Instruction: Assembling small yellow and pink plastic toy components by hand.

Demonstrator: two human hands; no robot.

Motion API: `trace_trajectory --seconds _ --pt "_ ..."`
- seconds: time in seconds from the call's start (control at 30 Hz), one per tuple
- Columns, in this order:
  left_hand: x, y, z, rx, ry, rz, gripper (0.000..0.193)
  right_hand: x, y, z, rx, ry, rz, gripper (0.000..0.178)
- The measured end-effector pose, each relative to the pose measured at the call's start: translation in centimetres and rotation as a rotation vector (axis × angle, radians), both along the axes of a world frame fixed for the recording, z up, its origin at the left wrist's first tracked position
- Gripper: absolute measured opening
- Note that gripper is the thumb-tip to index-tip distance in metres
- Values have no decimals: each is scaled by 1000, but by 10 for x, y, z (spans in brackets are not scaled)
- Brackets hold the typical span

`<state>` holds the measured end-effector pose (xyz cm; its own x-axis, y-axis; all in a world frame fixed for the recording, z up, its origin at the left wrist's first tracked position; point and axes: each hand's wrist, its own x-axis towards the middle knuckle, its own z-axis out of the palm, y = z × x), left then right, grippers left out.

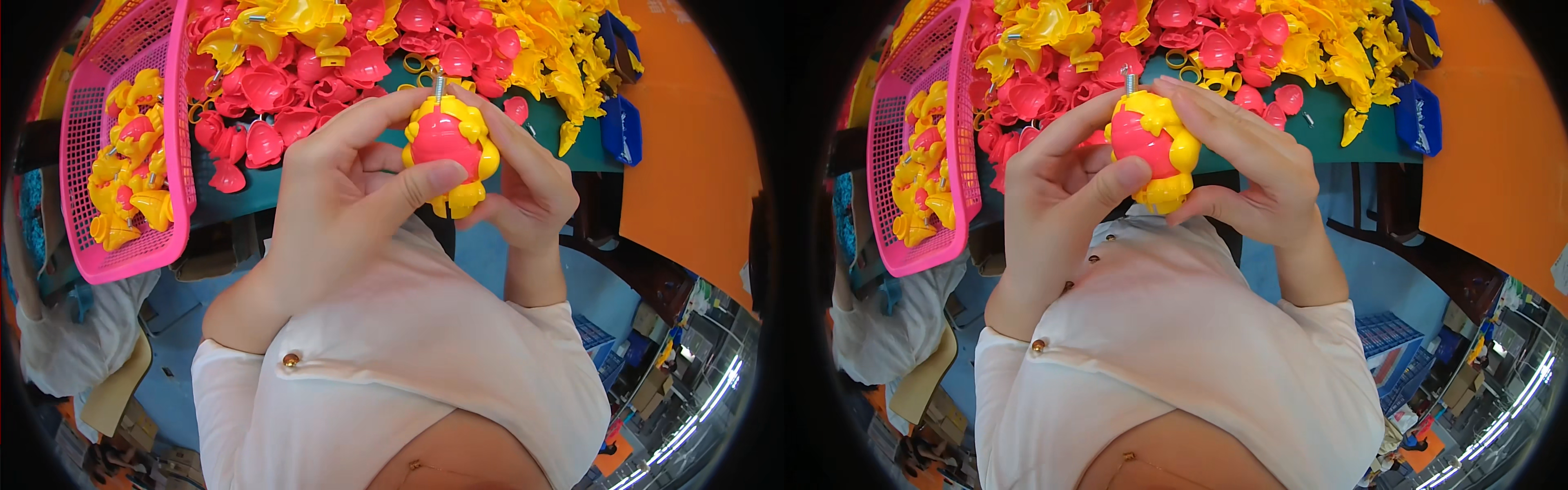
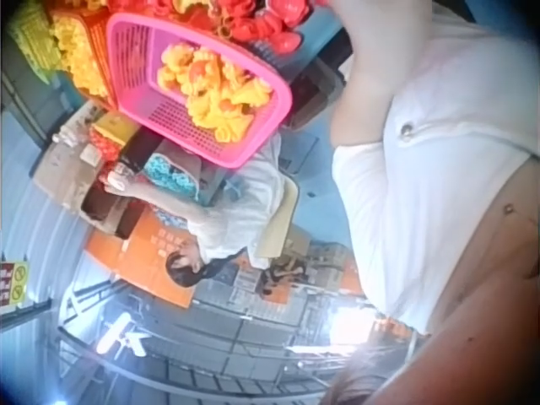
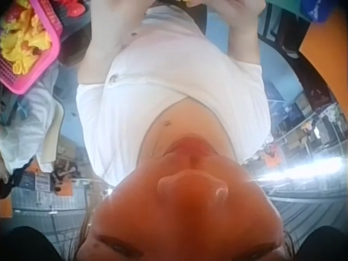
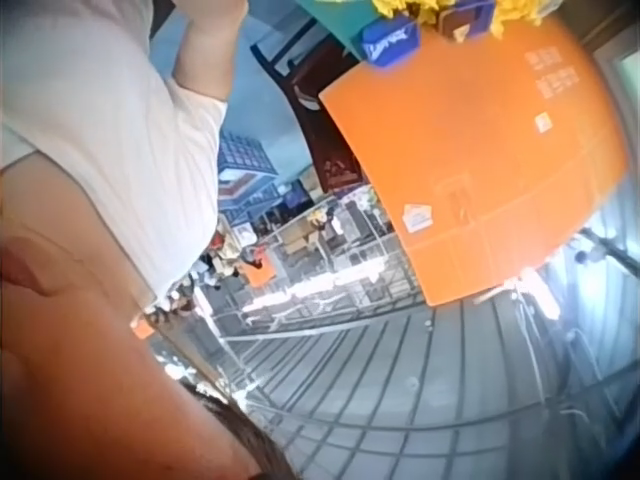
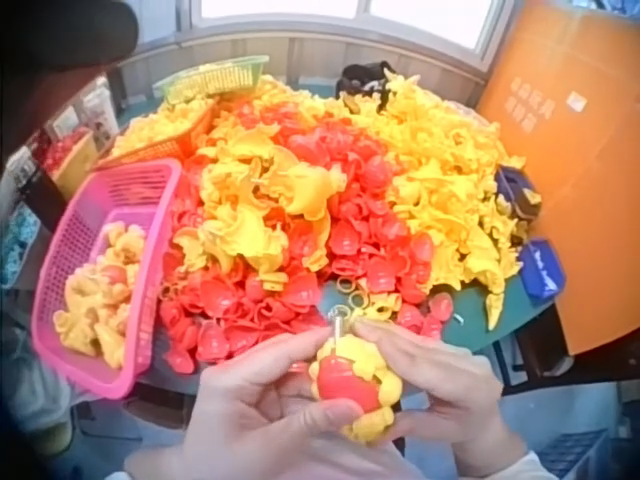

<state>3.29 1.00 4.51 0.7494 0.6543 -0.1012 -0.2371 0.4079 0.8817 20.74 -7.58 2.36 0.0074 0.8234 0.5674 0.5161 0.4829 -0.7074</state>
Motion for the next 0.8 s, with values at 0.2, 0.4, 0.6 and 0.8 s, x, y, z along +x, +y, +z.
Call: trace_trajectory --seconds 0.2,0.4,0.6,0.8 --pt "-4 2 7 456 56 -37 53 -11 -7 7 43 303 62 64" --pt "-4 1 10 731 72 -27 54 -22 -10 0 81 417 -61 54" --pt "-1 -3 15 880 33 35 54 -25 -13 -4 156 461 -78 50" --pt "-2 -9 18 881 48 116 54 -34 -19 -3 20 585 -139 52"
